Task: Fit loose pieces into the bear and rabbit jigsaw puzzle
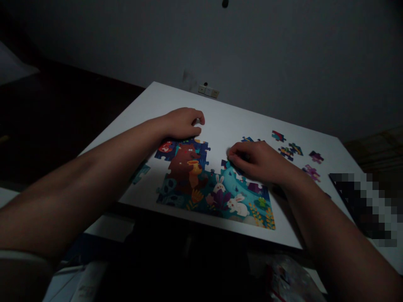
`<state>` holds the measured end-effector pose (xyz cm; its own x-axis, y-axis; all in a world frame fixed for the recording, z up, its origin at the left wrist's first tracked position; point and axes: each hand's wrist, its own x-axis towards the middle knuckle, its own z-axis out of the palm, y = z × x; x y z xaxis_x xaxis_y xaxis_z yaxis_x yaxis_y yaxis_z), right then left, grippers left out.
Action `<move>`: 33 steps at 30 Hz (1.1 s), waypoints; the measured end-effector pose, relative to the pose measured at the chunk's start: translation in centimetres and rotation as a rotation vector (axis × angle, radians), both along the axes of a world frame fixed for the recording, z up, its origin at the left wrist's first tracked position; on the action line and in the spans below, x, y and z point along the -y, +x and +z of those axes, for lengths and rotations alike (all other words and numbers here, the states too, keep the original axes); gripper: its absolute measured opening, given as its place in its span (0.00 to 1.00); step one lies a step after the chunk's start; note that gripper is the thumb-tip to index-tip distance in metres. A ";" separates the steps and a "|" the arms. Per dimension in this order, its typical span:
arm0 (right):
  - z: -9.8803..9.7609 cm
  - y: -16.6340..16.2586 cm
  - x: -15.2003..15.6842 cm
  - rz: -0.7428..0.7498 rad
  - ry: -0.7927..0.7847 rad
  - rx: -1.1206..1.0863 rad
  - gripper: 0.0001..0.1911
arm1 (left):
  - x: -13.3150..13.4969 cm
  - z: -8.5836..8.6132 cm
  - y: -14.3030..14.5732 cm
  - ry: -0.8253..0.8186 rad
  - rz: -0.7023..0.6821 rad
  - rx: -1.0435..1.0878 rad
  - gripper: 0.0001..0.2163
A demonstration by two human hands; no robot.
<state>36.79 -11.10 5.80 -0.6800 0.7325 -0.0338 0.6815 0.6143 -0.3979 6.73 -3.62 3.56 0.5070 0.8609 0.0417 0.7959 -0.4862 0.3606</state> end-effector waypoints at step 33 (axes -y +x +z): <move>-0.2 0.1 -0.1 0.000 -0.025 0.000 0.12 | -0.2 -0.3 -0.1 -0.013 -0.002 0.022 0.23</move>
